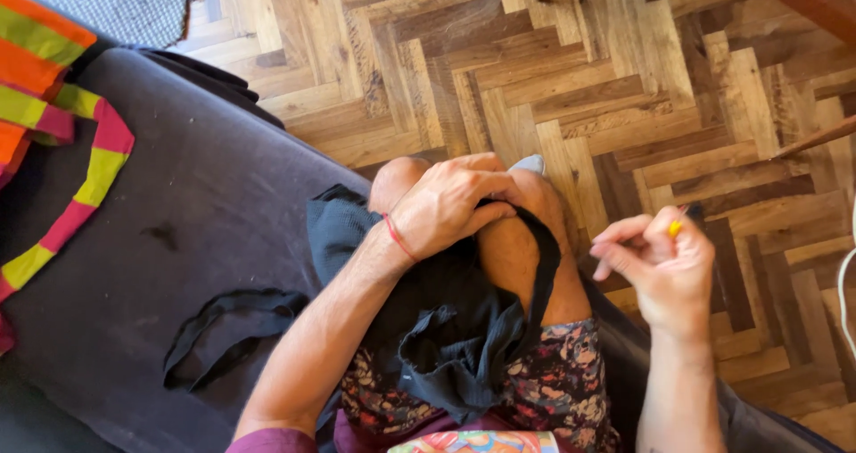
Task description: Unpicking a seam on a black garment using a seam ripper
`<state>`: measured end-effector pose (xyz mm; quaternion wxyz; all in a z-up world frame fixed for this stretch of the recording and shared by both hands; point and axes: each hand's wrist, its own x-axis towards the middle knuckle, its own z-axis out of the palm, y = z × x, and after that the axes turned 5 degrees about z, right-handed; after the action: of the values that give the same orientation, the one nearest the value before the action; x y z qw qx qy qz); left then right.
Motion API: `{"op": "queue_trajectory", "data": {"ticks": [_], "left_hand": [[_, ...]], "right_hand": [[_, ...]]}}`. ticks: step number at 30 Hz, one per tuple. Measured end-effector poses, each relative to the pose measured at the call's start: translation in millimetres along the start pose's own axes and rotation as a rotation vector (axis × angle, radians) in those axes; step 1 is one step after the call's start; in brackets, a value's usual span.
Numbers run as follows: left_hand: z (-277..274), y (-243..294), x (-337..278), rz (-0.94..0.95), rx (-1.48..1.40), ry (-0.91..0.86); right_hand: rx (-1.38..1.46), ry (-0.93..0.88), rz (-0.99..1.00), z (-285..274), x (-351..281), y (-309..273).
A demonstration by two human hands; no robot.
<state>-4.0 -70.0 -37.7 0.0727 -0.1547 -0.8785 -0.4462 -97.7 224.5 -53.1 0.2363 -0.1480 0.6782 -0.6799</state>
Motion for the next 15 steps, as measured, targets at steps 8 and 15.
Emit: {"op": "queue_trajectory", "data": {"ticks": [8, 15], "left_hand": [[-7.8, 11.2, 3.0, 0.054, -0.05, -0.028], [-19.3, 11.2, 20.3, -0.016, -0.08, -0.052]], "right_hand": [[-0.234, 0.194, -0.06, -144.2, 185.1, -23.3], [-0.386, 0.395, -0.127, -334.5, 432.8, 25.9]]}}
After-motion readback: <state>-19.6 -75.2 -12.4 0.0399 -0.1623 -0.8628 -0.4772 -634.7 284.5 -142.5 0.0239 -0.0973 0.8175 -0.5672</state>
